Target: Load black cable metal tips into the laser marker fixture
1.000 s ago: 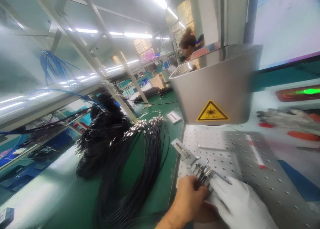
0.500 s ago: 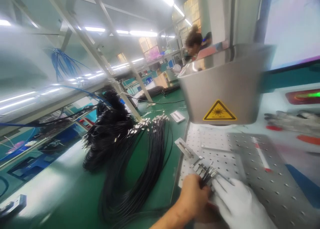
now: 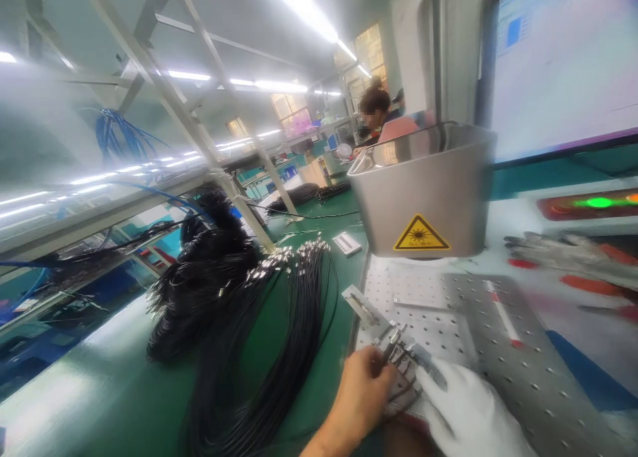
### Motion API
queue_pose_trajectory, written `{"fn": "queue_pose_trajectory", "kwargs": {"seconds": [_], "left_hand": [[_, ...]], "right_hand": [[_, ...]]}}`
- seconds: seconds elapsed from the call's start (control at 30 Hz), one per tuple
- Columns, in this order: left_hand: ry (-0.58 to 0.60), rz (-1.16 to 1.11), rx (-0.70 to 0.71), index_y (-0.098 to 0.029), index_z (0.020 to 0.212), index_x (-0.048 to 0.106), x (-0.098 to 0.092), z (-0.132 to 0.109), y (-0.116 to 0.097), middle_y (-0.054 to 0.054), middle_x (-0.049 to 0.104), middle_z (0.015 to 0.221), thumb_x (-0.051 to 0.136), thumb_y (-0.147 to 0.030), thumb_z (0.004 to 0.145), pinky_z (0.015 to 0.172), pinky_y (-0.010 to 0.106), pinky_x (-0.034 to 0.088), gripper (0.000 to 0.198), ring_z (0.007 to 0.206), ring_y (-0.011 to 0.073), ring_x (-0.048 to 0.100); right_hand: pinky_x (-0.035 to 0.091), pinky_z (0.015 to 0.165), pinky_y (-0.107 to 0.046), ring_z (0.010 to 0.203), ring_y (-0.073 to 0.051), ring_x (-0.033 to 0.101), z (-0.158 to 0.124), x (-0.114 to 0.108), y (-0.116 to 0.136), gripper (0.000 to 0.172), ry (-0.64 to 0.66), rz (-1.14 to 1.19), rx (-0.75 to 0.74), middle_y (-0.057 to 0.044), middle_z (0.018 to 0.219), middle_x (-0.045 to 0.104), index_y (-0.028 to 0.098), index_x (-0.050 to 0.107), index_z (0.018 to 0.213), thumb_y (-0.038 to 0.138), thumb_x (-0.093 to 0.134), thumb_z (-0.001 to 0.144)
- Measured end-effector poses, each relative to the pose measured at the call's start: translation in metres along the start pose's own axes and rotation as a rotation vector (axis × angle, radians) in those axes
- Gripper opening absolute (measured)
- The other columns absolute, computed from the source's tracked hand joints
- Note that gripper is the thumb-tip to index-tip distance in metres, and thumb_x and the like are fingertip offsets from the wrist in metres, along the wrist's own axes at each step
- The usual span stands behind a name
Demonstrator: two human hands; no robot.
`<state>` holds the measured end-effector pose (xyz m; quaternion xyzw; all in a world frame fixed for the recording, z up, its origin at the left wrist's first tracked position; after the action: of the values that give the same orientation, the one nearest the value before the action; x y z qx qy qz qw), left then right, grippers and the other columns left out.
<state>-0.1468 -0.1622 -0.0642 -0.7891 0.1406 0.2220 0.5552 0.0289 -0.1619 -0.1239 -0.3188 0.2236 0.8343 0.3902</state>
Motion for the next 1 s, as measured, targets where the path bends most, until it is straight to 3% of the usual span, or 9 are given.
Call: {"fn": "queue_pose_trajectory", "kwargs": {"seconds": [0.2,0.3,0.4,0.53,0.73,1.0], "left_hand": [[-0.067,0.224,-0.001,-0.019,0.063,0.052,-0.005,-0.007,-0.01,-0.006,0.046,0.058,0.057,-0.017,0.074,0.058,0.023,0.029,0.012,0.061,0.0098,0.042],[-0.103,0.373,-0.024,-0.018,0.07,0.06,-0.005,-0.011,-0.013,-0.003,0.057,0.064,0.058,-0.017,0.075,0.061,0.024,0.03,0.006,0.065,0.0113,0.049],[-0.099,0.577,-0.058,-0.019,0.082,0.069,-0.001,-0.014,-0.015,0.004,0.072,0.082,0.057,-0.02,0.08,0.066,0.027,0.032,0.012,0.077,0.0177,0.063],[-0.034,0.774,-0.104,-0.02,0.098,0.073,0.005,-0.016,-0.02,0.012,0.076,0.097,0.052,-0.024,0.086,0.07,0.031,0.035,0.025,0.094,0.0278,0.07],[0.005,0.813,-0.117,-0.02,0.102,0.074,0.005,-0.015,-0.028,0.014,0.076,0.105,0.052,-0.024,0.086,0.077,0.033,0.042,0.028,0.103,0.0316,0.07],[-0.015,0.671,-0.094,-0.021,0.09,0.074,0.005,-0.014,-0.02,0.011,0.076,0.094,0.055,-0.023,0.08,0.071,0.031,0.037,0.021,0.094,0.0271,0.069]], "right_hand": [[0.054,0.073,-0.036,0.091,-0.024,0.062,0.002,0.002,0.0,0.035,0.015,0.022,0.013,-0.01,0.108,0.066,0.023,0.074,0.106,0.017,0.043,0.09],[0.054,0.069,-0.036,0.085,-0.023,0.063,0.006,0.0,0.001,0.037,0.007,0.02,0.02,-0.009,0.104,0.068,0.023,0.076,0.1,0.017,0.04,0.09],[0.054,0.065,-0.035,0.082,-0.023,0.063,0.01,-0.001,0.001,0.039,-0.006,0.034,0.007,-0.009,0.102,0.069,0.022,0.077,0.099,0.017,0.039,0.088],[0.053,0.064,-0.036,0.082,-0.023,0.063,0.012,-0.004,0.0,0.039,-0.026,0.043,-0.006,-0.008,0.103,0.07,0.02,0.076,0.099,0.014,0.04,0.085],[0.052,0.064,-0.036,0.081,-0.022,0.062,0.012,-0.007,-0.001,0.039,-0.04,0.037,-0.033,-0.006,0.101,0.072,0.018,0.076,0.099,0.012,0.041,0.084],[0.057,0.069,-0.038,0.081,-0.023,0.062,0.006,0.006,-0.007,0.046,0.241,0.106,0.037,-0.008,0.113,0.068,0.026,0.069,0.123,0.019,0.051,0.082]]}}
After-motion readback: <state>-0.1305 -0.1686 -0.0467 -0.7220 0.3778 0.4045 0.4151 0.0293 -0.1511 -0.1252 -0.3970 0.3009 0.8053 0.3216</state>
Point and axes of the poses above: each hand's wrist, its own z-axis towards the middle knuckle, its own x-axis out of the palm, y = z × x, the point moved 2 cm from there along z, towards the middle knuckle
